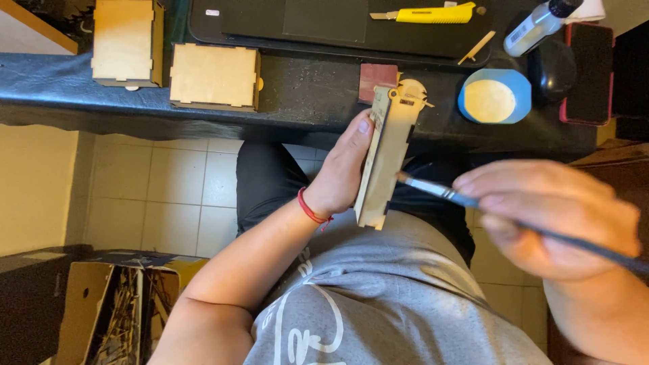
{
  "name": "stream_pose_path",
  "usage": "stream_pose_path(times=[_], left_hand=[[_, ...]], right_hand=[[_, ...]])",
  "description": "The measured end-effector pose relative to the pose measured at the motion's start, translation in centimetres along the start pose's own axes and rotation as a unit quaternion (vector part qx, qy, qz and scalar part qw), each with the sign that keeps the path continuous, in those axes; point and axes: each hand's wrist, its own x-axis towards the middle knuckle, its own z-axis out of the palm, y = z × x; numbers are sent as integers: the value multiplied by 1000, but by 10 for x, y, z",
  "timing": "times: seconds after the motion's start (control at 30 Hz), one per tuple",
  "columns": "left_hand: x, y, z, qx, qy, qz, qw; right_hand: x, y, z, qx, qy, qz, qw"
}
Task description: The person paints a small wooden box with a light-colored liquid using a paintbrush. They hold the box in one hand and apply the paint to all sides, including edges and corners, repeatedly dipping the brush into a small container on the table.
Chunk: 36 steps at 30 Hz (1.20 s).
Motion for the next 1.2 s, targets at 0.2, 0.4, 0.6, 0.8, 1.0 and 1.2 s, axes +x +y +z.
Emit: stream_pose_path(times=[0.2, 0.4, 0.6, 0.8, 1.0, 1.2], left_hand=[[18, 24, 15, 161, 2, 139, 977], [33, 51, 31, 154, -1, 147, 977], [35, 65, 48, 165, 28, 116, 979], [43, 58, 50, 168, 61, 131, 975], [42, 62, 53, 113, 41, 119, 986], [35, 63, 49, 163, 54, 123, 977]], right_hand=[[27, 9, -8, -55, 37, -81, 995], [30, -9, -17, -19, 27, -11, 999], [41, 7, -21, -59, 64, -74, 993], [37, -6, -21, -50, 89, -24, 994], [48, 19, -29, -60, 55, -87, 993], [37, -3, -23, -15, 1, -39, 999]])
